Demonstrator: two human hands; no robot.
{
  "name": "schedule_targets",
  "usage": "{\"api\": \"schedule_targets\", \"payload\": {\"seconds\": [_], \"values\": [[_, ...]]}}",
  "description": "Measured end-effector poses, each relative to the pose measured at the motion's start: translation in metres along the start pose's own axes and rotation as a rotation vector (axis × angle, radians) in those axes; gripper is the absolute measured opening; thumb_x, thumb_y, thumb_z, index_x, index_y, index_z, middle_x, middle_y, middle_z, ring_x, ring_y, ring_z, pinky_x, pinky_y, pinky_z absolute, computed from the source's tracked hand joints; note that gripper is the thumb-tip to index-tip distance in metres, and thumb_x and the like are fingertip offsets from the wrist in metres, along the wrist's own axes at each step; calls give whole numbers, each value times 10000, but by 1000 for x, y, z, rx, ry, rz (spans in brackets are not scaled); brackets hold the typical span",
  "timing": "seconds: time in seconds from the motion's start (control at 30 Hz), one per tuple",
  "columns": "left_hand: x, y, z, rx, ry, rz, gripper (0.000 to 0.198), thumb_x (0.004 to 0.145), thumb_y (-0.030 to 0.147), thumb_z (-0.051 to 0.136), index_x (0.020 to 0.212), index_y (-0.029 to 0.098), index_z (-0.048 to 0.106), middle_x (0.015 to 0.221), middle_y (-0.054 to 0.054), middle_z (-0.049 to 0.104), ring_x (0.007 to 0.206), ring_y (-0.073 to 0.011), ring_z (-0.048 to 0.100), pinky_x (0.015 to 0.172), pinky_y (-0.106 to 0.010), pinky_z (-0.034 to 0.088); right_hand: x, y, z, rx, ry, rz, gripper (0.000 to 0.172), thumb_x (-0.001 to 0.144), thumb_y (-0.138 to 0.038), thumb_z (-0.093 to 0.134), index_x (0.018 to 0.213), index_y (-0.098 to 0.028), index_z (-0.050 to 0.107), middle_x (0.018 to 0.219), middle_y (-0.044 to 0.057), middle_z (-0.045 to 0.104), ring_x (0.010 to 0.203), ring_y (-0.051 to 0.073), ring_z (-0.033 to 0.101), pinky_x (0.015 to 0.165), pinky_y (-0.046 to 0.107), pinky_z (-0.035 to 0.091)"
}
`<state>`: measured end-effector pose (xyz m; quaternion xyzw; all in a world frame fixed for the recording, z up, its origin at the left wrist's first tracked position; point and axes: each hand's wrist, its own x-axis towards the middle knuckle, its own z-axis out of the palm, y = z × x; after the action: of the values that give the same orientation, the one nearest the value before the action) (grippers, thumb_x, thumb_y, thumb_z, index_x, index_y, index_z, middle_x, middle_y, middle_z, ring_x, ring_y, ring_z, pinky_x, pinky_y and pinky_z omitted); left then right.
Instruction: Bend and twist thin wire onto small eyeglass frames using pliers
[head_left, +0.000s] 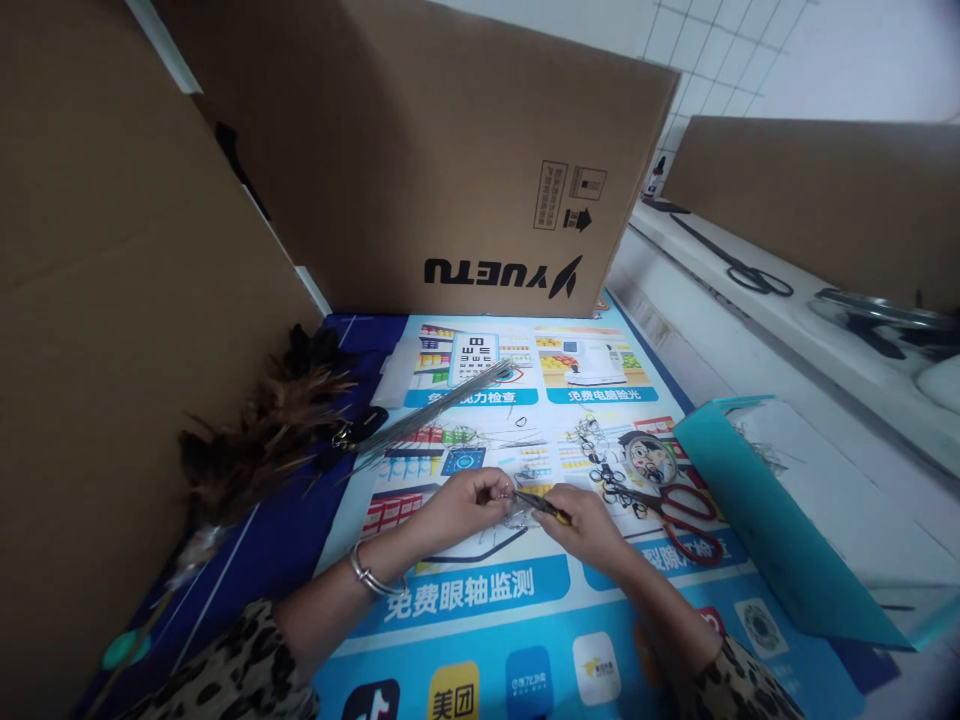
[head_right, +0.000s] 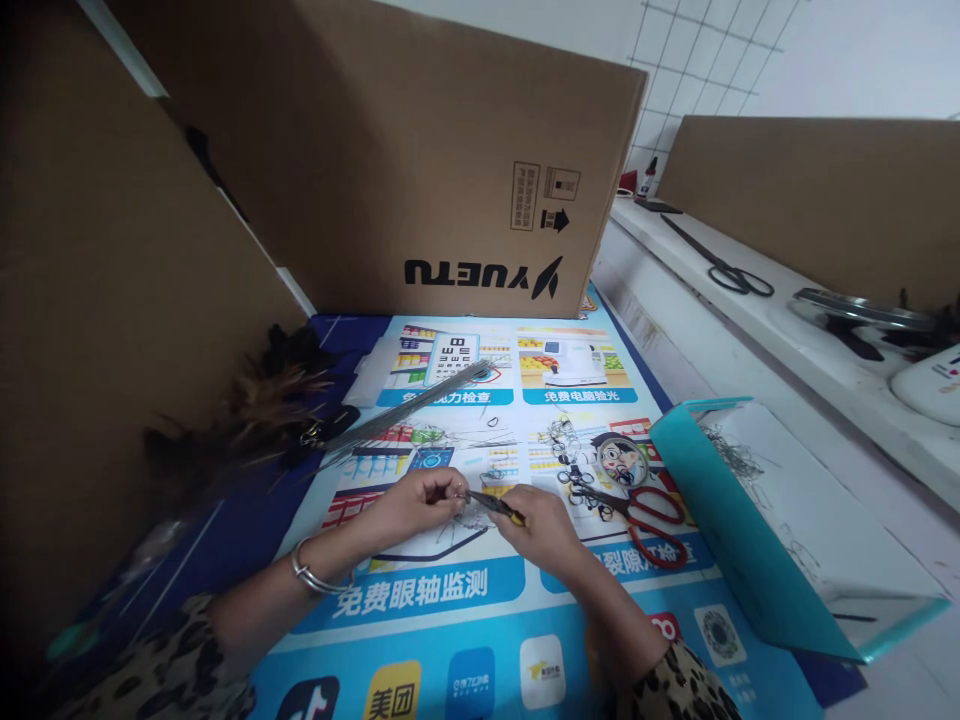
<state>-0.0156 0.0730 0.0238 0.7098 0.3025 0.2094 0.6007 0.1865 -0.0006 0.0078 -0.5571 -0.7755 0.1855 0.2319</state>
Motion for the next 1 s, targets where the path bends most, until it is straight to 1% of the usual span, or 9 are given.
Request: {"api": "schedule_targets", "payload": {"seconds": [0.1, 0.27, 0.4, 0.6, 0.8, 1.0], "values": [[0, 0, 0, -6, 5, -12, 54, 723, 179, 509, 692, 135, 512, 607, 47, 388, 546, -72, 342, 502, -173, 276, 0, 0, -1, -34, 17, -7, 175, 844, -292, 454, 720, -186, 519, 691, 12, 547, 657, 123, 504, 572, 209, 331], [-1, -3, 2, -51, 6, -69, 132, 733, 262, 534, 713, 132, 519, 574, 56, 373, 512, -68, 332, 474, -169, 258, -2, -1, -3, -118, 36, -3, 140, 824, -280, 474, 739, -182, 526, 733, 28, 558, 694, 132, 503, 601, 217, 337], [-1, -6, 4, -70, 16, -84, 102, 724, 227, 531, 711, 125, 525, 574, 53, 392, 513, -68, 339, 478, -170, 262, -2, -1, -3, -175, 50, -5, 117, 807, -264, 491, 729, -182, 522, 739, 31, 556, 704, 139, 500, 612, 231, 330], [0, -3, 4, -78, 18, -66, 91, 724, 217, 532, 710, 128, 526, 574, 55, 390, 505, -63, 339, 469, -165, 262, -1, -1, -1, -58, 28, -2, 110, 825, -263, 483, 749, -193, 522, 722, 8, 548, 690, 126, 504, 598, 212, 330], [-2, 5, 3, -91, 36, -63, 106, 744, 241, 539, 755, 136, 533, 602, 50, 425, 479, -54, 352, 443, -160, 278, -1, 1, 1, 15, 38, 24, 161, 828, -295, 486, 708, -189, 504, 676, -7, 521, 636, 112, 491, 568, 202, 324], [-1, -2, 3, -134, 20, -58, 146, 758, 276, 551, 783, 134, 531, 596, 48, 445, 456, -47, 350, 424, -156, 278, -1, 3, 1, 33, 49, 32, 180, 824, -300, 485, 685, -187, 497, 650, -10, 504, 609, 107, 481, 550, 199, 318]]}}
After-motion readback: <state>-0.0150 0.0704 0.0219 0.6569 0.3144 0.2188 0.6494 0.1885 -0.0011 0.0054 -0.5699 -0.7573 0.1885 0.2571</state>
